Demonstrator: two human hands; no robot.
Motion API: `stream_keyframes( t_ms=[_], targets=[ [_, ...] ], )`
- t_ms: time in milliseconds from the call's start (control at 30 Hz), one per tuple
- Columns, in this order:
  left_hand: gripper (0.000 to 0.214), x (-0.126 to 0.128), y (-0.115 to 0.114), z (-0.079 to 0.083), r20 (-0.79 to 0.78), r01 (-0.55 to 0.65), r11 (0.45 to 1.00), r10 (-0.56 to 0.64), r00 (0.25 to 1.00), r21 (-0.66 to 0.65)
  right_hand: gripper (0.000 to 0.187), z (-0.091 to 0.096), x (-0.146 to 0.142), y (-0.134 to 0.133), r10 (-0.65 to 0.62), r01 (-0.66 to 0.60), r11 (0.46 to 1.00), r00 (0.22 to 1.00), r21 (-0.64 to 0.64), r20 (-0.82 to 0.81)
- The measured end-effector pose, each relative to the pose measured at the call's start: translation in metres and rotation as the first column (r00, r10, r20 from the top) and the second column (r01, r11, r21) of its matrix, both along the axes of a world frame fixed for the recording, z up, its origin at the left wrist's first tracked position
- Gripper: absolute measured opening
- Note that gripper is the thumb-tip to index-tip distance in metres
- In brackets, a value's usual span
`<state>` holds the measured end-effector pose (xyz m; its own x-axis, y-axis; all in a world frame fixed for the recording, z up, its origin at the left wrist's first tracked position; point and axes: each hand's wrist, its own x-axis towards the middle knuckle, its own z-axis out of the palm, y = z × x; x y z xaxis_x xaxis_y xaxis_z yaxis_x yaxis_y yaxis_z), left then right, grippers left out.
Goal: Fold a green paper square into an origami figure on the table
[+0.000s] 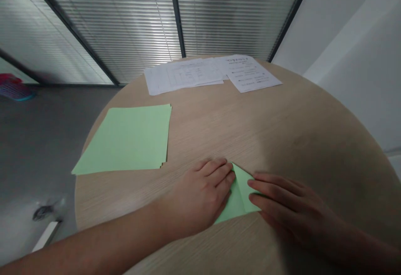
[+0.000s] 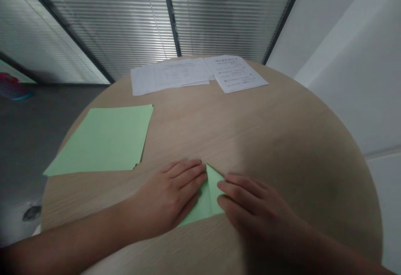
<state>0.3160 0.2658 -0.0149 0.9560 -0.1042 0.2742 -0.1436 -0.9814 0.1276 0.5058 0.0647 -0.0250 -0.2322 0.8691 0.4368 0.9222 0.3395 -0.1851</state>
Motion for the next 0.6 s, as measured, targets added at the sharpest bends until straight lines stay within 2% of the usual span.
stream_keyframes(
  t_ms=[300, 433, 600],
  targets=[
    [0.033, -0.0016, -0.0014, 0.0041, 0.022, -0.059, 0.996, 0.060, 0.998, -0.073, 0.034, 0.0015, -0.0015, -0.0012, 0.040, -0.052, 0.992, 0.995, -0.119, -0.096],
    [0.033, -0.0018, -0.0009, 0.0065, -0.006, -0.055, 0.997, 0.055, 0.998, -0.056, 0.034, 0.0039, 0.0027, -0.0001, 0.090, -0.105, 0.985, 0.989, -0.137, -0.114],
    [0.033, -0.0028, -0.0010, 0.0083, -0.019, -0.064, 0.997, 0.064, 0.998, -0.050, 0.034, 0.0078, 0.0042, 0.0028, 0.077, -0.099, 0.980, 0.989, -0.173, -0.128]
  ],
)
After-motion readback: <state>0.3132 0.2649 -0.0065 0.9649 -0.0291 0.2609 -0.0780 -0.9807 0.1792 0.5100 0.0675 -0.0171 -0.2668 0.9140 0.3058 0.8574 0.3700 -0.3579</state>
